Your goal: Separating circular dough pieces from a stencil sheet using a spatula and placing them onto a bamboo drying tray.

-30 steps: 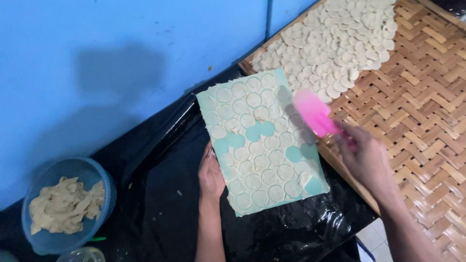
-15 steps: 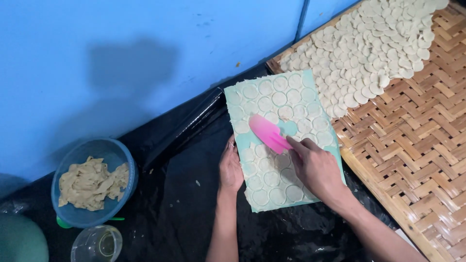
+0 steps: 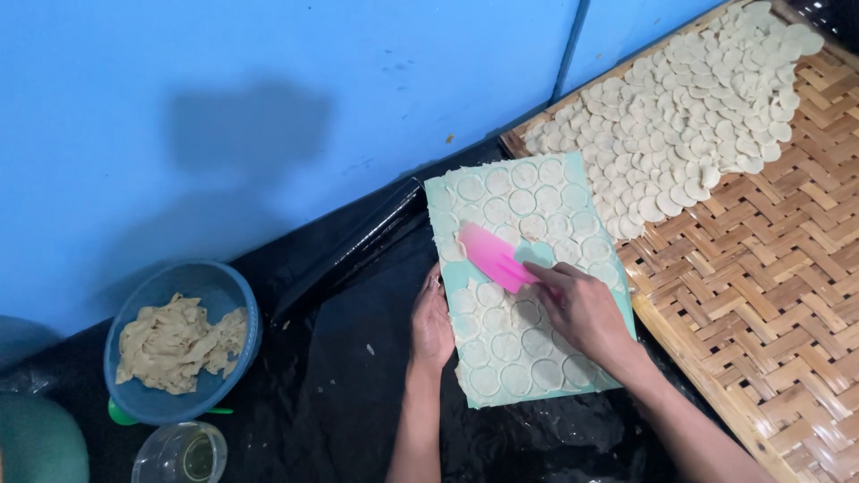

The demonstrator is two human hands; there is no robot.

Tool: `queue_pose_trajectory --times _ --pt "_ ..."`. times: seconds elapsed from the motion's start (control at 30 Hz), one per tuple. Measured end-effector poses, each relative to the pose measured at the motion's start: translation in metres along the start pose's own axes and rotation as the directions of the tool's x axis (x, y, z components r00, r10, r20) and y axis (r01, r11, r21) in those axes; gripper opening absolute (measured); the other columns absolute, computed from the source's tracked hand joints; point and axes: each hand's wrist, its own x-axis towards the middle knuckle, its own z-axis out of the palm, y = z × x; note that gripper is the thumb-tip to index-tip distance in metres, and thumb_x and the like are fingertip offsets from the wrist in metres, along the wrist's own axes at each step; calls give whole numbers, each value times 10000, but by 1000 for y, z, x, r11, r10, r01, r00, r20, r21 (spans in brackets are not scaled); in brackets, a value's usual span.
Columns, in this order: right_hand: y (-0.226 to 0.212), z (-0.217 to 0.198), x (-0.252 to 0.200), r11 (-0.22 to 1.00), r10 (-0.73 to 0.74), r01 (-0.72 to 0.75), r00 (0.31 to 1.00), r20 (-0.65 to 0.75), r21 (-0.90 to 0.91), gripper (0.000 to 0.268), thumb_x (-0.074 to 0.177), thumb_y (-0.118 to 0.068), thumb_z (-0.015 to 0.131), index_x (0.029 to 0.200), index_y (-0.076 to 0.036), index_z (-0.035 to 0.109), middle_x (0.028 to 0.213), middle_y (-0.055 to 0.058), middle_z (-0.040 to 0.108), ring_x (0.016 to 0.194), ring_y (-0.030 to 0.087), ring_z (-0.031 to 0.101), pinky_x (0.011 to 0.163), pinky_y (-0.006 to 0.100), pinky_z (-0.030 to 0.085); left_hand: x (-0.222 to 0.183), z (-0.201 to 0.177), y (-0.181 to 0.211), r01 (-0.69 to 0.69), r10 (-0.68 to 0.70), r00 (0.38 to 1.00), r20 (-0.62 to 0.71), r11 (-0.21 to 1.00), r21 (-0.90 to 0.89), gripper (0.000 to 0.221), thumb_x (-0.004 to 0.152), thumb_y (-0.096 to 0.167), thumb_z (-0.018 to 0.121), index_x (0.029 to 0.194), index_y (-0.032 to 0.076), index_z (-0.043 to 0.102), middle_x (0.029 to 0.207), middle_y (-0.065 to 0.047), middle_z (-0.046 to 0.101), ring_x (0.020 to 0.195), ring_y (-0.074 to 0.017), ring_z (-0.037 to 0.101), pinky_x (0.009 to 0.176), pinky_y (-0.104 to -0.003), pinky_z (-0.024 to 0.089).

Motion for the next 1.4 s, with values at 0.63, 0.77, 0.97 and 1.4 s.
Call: queue_pose_trajectory --times 0.63,0.77,0.97,1.4 --pt "41 13 9 924 125 -196 966 226 329 398 908 -250 702 1270 -84 717 810 41 775 681 99 640 648 301 540 0 3 2 10 -10 1000 -20 1000 4 630 1048 386 426 1533 -16 408 1544 -191 465 1410 -276 455 1184 -403 344" --pt "46 8 5 855 160 -314 917 366 413 417 929 -223 661 1322 -96 714 726 12 686 618 89 531 565 272 448 -1 4 2 5 -5 1000 -13 1000 0 644 1051 408 421 1536 -15 403 1548 -189 463 1420 -274 448 1188 -396 337" --pt "75 14 -3 748 107 -356 897 428 560 418 932 -174 641 1326 -60 720 743 9 678 599 79 502 536 244 423 -1 4 3 13 -13 1000 1 1000 -11 646 1051 415 421 1540 -7 397 1536 -190 473 1413 -276 458 1183 -401 348" --pt "79 18 -4 745 103 -370 886 451 556 412 927 -182 644 1317 -67 708 780 -4 719 590 77 521 526 237 440 -2 7 5 22 -22 1000 -9 1000 3 655 1043 443 414 1534 10 404 1530 -158 495 1414 -261 462 1189 -394 342"
